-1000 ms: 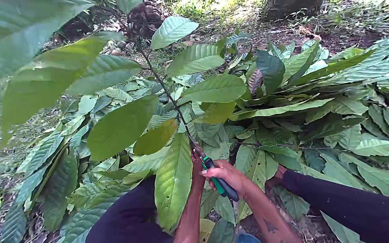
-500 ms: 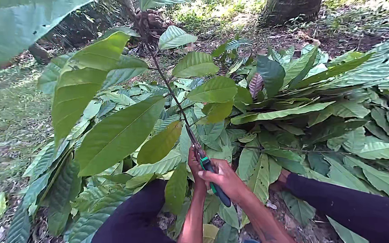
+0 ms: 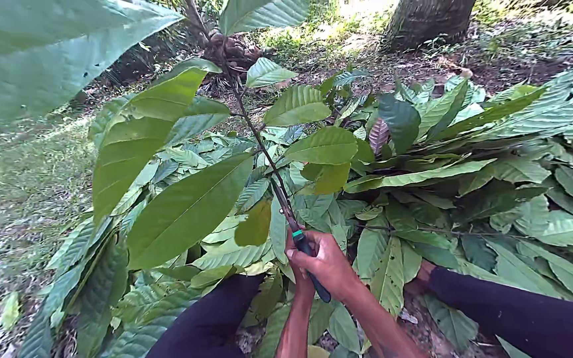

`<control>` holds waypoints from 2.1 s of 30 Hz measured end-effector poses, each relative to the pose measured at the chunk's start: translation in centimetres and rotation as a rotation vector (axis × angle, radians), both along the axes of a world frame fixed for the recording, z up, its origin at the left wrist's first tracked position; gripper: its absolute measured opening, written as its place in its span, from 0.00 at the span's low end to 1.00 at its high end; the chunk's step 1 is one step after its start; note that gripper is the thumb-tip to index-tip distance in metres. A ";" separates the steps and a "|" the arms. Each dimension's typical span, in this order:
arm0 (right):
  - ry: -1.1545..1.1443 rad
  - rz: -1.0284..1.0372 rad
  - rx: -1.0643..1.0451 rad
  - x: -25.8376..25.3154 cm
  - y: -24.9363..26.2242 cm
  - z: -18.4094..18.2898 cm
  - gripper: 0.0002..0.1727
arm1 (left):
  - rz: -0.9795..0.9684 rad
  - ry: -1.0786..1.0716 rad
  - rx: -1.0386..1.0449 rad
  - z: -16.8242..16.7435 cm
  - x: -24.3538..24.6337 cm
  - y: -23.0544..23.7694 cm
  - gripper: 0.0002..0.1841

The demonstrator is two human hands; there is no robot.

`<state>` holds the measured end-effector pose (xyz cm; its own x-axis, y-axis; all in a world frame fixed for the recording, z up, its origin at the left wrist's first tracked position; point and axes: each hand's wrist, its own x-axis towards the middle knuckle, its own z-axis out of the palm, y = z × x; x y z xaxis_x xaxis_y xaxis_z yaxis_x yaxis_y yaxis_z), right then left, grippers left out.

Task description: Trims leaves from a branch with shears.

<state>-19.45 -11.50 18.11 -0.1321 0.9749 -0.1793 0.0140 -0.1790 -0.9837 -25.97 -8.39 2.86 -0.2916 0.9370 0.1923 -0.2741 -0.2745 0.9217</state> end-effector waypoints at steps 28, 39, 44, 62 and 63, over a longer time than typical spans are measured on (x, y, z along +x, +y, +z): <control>-0.008 0.031 0.174 -0.3 5.8 7.8 0.19 | -0.024 0.056 0.027 4.9 1.8 -2.8 0.08; 0.091 0.050 0.260 -0.3 6.0 9.2 0.17 | -0.070 0.016 0.036 4.6 2.0 -3.2 0.09; 0.107 0.074 0.273 0.0 7.0 10.8 0.16 | -0.076 0.037 0.019 4.7 2.0 -3.4 0.10; 0.308 0.167 0.206 -0.3 7.1 12.1 0.09 | -0.101 -0.013 0.044 4.4 2.1 -3.9 0.10; 0.310 0.158 0.208 -0.3 7.1 12.1 0.08 | -0.103 -0.015 0.045 4.4 2.1 -3.9 0.10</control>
